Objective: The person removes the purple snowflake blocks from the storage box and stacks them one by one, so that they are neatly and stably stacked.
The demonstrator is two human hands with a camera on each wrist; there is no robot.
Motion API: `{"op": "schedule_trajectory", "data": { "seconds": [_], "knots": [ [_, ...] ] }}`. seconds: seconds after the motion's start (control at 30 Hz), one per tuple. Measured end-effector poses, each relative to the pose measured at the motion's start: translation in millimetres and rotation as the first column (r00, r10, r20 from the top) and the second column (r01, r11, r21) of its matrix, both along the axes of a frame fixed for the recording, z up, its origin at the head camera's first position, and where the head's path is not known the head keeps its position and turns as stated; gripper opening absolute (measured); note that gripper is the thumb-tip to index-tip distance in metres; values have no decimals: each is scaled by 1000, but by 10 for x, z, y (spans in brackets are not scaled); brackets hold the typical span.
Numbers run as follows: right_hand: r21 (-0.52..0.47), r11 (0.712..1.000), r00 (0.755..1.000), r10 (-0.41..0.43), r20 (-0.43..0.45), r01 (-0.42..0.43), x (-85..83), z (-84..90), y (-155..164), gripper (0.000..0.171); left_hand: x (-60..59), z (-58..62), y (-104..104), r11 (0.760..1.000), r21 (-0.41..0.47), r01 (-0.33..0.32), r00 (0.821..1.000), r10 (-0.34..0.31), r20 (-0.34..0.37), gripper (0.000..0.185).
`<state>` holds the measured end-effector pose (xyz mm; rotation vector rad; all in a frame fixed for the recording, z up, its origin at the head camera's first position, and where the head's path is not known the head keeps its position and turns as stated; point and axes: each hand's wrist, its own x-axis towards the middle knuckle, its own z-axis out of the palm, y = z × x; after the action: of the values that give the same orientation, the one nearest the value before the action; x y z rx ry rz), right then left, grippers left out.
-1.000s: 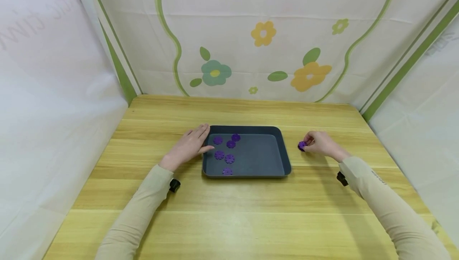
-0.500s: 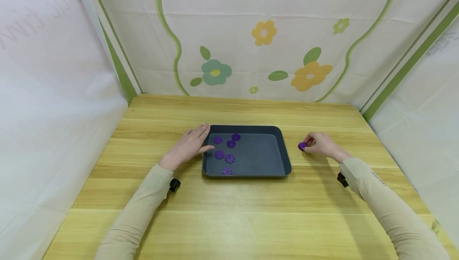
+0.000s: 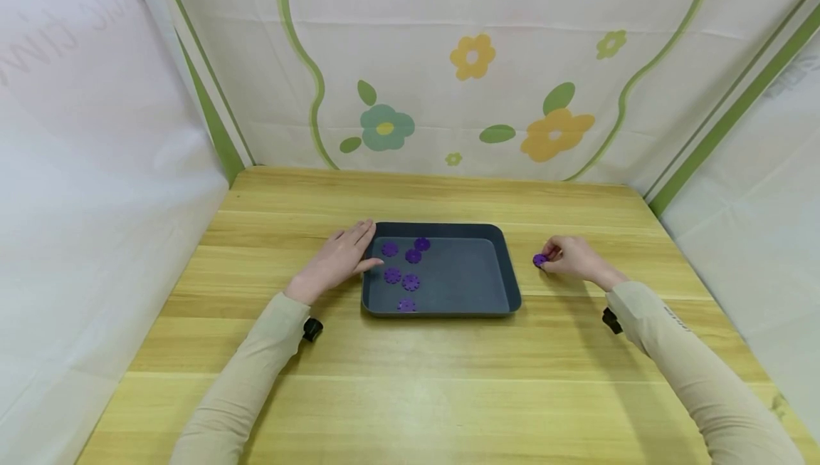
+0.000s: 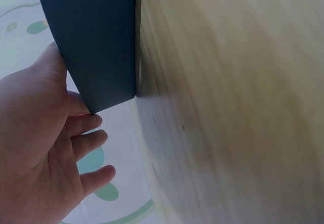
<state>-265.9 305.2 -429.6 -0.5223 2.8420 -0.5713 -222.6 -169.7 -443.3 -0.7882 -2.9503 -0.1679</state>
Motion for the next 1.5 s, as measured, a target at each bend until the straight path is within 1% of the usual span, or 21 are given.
{"op": "schedule_trajectory", "data": {
  "seconds": [0.33,0.67,0.83,1.07,1.33,1.43,1.5],
  "knots": [
    [-4,1000,1000,5,-12,-5,20,21,17,21,6,6,2,1000,-7,7,1000,-7,-17,76],
    [-11,1000,1000,-3,-26,3,31,148,-10,23,6,-11,4,1000,-9,14,999,-14,-29,77],
    [-4,1000,999,19,-36,-19,23,188,-91,24,7,-16,4,1000,-8,13,1000,-13,-21,77],
    [-25,999,999,47,-8,-48,3,236,-235,24,14,-9,10,1000,-8,15,1000,-15,-11,78],
    [-38,998,999,51,4,-51,-45,334,-453,26,11,-10,5,1000,4,19,999,-19,-36,78],
    [-38,997,998,65,-10,-65,-66,353,-553,25,9,-7,0,1000,10,17,999,-16,-46,77],
    [-35,995,995,91,-38,-92,-83,359,-623,24,9,-5,0,1000,5,16,999,-16,-44,77]
  ]
}}
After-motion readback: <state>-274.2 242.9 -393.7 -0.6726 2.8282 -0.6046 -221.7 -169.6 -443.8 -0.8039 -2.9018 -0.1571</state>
